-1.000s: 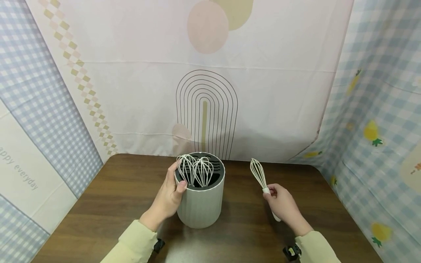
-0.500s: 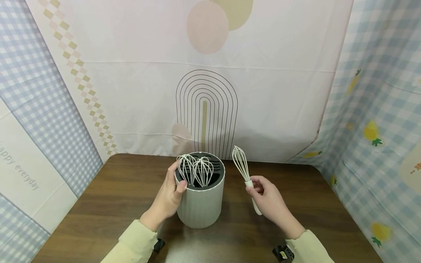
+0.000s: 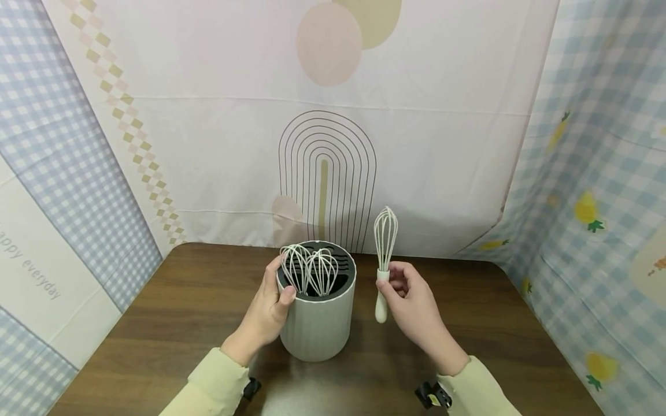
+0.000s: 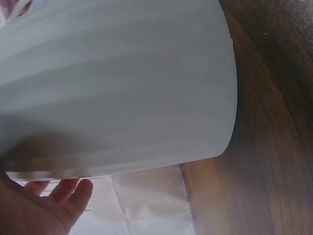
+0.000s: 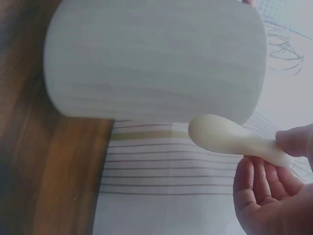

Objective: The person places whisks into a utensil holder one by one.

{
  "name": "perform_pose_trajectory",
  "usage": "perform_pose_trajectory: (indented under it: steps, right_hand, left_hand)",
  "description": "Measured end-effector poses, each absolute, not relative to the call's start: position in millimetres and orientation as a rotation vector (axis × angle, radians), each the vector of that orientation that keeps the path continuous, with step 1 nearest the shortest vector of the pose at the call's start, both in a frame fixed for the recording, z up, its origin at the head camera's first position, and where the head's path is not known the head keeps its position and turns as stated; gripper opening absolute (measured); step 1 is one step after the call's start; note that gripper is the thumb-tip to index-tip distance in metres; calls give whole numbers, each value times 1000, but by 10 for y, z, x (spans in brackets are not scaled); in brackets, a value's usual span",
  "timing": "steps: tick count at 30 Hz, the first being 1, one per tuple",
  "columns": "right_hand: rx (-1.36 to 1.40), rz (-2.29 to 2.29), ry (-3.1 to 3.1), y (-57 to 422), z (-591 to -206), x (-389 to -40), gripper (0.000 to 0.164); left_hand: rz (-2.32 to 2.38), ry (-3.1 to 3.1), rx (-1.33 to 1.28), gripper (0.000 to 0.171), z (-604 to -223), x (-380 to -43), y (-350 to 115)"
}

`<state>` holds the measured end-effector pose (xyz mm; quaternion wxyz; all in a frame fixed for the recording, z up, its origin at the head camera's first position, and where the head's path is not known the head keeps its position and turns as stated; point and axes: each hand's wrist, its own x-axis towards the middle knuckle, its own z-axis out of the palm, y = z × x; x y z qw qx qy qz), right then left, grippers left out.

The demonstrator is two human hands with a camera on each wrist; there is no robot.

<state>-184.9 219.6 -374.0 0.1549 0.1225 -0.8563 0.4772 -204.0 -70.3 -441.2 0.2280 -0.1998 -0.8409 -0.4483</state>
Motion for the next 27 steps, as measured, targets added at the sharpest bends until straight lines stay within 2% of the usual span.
perform_pose_trajectory:
  steps: [15, 27]
  right_hand:
    - [337, 1606, -2144, 1852, -3390, -1933, 38]
    - [411, 1684, -1977, 1680, -3286, -1946, 34]
  left_hand:
    - [-1242, -2313, -554, 80, -4409, -2035, -702]
    - [-1248, -2310, -562, 81, -4422, -2055, -700]
